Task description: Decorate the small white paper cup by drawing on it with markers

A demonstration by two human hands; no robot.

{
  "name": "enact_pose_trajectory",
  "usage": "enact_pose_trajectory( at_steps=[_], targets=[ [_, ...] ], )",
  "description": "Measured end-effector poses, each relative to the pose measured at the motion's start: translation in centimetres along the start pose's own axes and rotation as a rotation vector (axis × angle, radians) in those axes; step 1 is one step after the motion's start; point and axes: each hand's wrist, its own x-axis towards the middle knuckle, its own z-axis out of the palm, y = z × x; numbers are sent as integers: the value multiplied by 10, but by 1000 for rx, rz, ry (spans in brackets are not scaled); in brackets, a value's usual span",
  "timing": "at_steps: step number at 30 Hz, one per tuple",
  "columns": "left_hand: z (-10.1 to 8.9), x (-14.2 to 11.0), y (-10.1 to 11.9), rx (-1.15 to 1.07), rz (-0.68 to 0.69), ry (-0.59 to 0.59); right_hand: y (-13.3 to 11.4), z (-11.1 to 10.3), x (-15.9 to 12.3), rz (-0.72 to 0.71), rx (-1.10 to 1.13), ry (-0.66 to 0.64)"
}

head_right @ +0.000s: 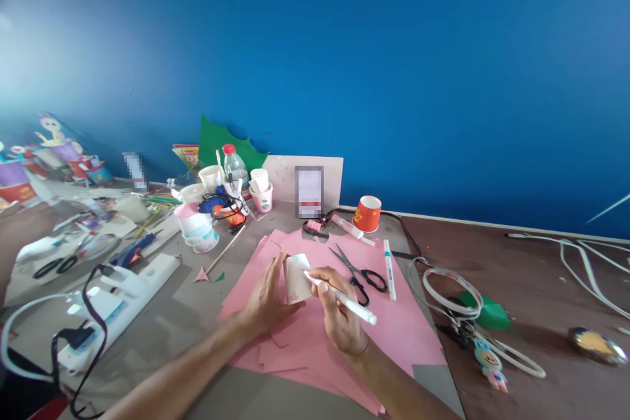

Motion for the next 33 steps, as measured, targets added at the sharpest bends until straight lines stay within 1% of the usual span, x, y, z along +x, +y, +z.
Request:
enact_pose_trajectory(
  at_steps=[5,8,12,16,20,23,27,33],
  targets=[
    [-1,-2,0,-10,-51,-81,9,5,-2,123,93,99],
    [-2,-2,0,-38,-76,-110,13,6,1,143,134,161],
    [-5,-1,0,-78,-46,-100,13,5,6,151,153,217],
    [-5,-1,-1,-88,-54,-114,10,6,7,178,149,191],
    [0,-2,-2,-81,-69,-130,5,9,3,201,102,136],
    [2,-2,-2,-61,-56,-115,4,9,1,205,95,118],
    [2,0,-1,-43,-19,-63,4,8,-2,186,71,102],
    [-1,4,1,-68,4,-51,1,9,-3,128,8,38]
  ],
)
